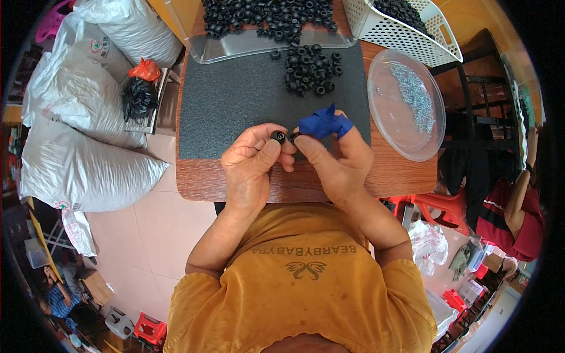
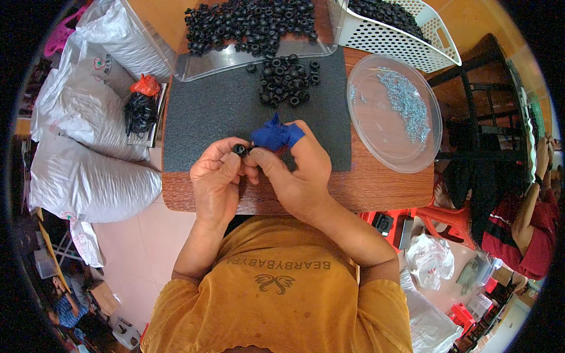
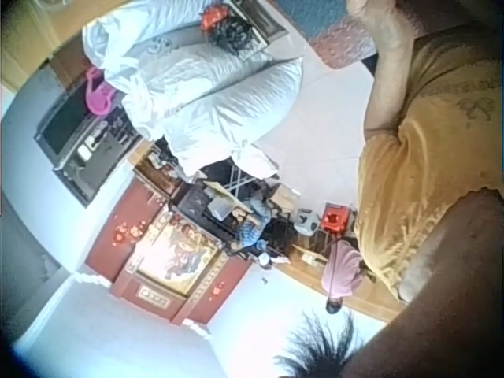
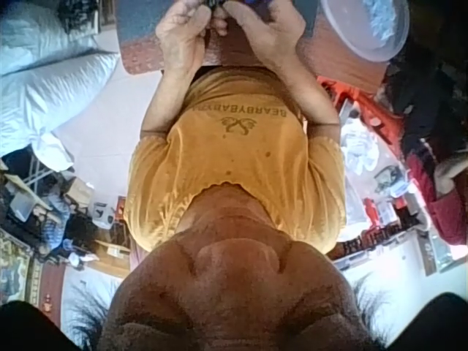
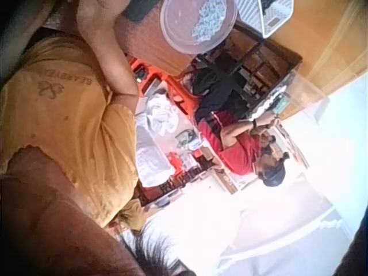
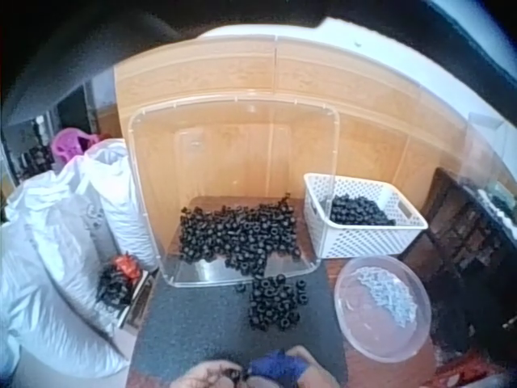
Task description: The person assembles small components by picking up metal pins from a plastic tray and inserting them into black plastic pieces by hand.
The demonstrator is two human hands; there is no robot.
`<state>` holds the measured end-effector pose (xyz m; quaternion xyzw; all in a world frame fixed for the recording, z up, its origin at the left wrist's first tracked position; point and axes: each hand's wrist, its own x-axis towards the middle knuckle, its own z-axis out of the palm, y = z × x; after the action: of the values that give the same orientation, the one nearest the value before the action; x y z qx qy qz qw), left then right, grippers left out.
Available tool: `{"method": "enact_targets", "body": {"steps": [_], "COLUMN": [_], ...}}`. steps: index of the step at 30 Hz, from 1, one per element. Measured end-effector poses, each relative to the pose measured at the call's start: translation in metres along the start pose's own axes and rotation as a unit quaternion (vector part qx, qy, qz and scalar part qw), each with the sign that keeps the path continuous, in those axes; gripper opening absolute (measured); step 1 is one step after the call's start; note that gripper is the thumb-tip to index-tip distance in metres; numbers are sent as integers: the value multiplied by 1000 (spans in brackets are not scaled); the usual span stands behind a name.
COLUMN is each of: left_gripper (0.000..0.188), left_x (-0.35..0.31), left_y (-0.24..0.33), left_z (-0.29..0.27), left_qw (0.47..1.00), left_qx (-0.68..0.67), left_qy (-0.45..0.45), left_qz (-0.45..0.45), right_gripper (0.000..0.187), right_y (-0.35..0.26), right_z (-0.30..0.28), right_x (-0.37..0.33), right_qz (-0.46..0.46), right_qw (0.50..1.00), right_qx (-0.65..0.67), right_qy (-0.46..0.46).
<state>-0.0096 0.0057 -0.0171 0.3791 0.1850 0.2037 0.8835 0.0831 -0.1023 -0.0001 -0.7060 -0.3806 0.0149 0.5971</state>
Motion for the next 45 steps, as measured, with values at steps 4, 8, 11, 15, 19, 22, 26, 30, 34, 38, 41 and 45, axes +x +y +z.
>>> {"method": "enact_targets", "body": {"steps": [4,8,11,15,19,22,26,30,34,38,41,45], "left_gripper": [19,19,19,20,20,20,18,18,19,19,19,18], "left_x": [-2,-2,-3,-4,-4,-3,-2,-2,-1,-2,-2,-2], "left_y": [1,-1,0,-1,0,2,3,4,1,-1,-3,-3], "left_z": [1,3,2,3,4,4,4,4,1,2,2,1], "left_qw": [1000,1000,999,997,996,997,998,997,997,997,997,996], "left_qx": [5,21,34,69,85,78,54,46,25,20,19,14], "left_qy": [-10,-3,-11,-8,-6,-4,2,3,-5,-9,-10,-12], "left_qz": [-2,-1,5,18,10,-8,-42,-56,-69,-80,-73,-82], "right_gripper": [13,14,14,14,14,13,13,13,13,13,13,13], "right_y": [-11,-7,-7,-6,-5,-5,-2,0,-2,6,7,11], "right_z": [-1,0,0,0,-1,-2,-1,0,1,2,2,0], "right_x": [5,2,2,2,1,0,-3,-4,-4,-9,-9,-7], "right_qz": [119,213,227,236,219,185,148,165,190,187,171,120], "right_qw": [982,947,940,937,949,965,979,974,964,972,975,987], "right_qx": [148,239,255,258,228,183,138,153,188,143,144,109], "right_qy": [0,-1,-2,-11,-7,-12,-9,-5,1,0,-1,-8]}}
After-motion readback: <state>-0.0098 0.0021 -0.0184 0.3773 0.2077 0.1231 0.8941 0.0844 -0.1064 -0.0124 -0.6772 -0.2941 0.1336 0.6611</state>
